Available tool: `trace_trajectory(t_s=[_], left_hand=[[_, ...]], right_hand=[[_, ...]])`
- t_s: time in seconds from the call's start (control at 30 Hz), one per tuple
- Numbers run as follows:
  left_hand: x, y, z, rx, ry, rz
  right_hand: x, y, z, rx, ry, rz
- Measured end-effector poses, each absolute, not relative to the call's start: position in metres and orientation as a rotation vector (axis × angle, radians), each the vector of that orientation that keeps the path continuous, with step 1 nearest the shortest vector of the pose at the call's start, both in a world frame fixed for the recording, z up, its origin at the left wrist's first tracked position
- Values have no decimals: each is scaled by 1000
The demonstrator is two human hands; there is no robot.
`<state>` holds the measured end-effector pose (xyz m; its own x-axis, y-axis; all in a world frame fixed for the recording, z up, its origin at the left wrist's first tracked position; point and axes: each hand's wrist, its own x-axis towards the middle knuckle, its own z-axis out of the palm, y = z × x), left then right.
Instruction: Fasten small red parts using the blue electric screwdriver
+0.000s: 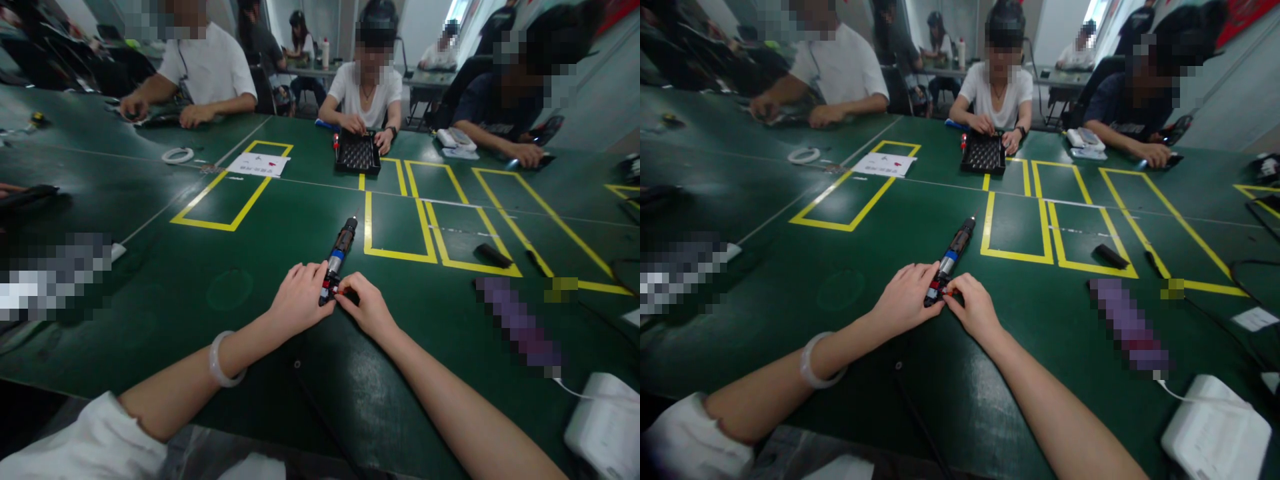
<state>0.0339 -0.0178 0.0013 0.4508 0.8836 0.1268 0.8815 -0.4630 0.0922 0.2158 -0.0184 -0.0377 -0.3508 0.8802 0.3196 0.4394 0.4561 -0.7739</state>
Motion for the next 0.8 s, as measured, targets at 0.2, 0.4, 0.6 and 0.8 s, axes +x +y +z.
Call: trace_trajectory(t_s=[0.2, 0.4, 0.6, 0.8], left_hand=[[33, -19, 2, 2665, 1654, 280], [36, -19, 4, 2664, 1682, 190], [41, -14, 9, 2626, 1740, 112], [35, -8, 7, 2629, 1745, 109]], right_hand=[[217, -19, -36, -1121, -1975, 744], [217, -21, -37, -1058, -1972, 746], [217, -23, -32, -1015, -1987, 759], [217, -22, -31, -969, -2017, 789]])
